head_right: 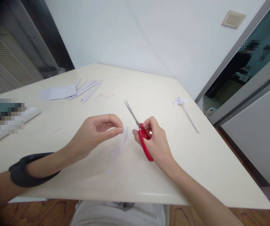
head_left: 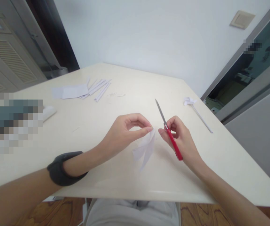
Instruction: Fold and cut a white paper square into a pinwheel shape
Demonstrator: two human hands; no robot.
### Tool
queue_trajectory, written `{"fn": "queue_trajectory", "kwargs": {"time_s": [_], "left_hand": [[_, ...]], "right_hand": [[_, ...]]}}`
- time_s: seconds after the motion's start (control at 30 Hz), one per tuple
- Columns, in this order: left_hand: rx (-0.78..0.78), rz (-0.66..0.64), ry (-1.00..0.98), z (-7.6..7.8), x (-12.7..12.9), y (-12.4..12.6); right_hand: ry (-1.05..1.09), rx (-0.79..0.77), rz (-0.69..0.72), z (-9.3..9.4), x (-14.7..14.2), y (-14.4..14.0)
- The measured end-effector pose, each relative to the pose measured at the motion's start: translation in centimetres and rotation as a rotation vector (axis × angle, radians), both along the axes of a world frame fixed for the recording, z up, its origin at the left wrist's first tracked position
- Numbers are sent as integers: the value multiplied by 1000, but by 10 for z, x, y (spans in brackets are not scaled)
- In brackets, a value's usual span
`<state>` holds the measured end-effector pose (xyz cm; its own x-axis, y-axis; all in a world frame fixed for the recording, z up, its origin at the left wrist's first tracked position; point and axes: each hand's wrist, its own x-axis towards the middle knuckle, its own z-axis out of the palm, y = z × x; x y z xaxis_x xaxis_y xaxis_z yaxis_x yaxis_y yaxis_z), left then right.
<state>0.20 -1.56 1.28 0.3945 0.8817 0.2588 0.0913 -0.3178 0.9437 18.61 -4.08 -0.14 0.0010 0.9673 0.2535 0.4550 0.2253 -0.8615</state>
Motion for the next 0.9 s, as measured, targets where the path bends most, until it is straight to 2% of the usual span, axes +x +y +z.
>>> {"fn": "queue_trajectory", "kwargs": {"time_s": [0.17, 0.33, 0.6, 0.9], "left_hand": [[70, -21, -45, 0, 1, 1], [31, -23, -111, 2, 1, 2], [-109, -16, -106, -4, 1, 7], [-174, 20, -125, -4, 0, 9]], "right_hand": [[110, -113, 38, -3, 9, 9], [183, -253, 158, -2, 13, 9], [-129, -132, 32, -21, 19, 21], [-280, -49, 92, -25, 24, 21]]}}
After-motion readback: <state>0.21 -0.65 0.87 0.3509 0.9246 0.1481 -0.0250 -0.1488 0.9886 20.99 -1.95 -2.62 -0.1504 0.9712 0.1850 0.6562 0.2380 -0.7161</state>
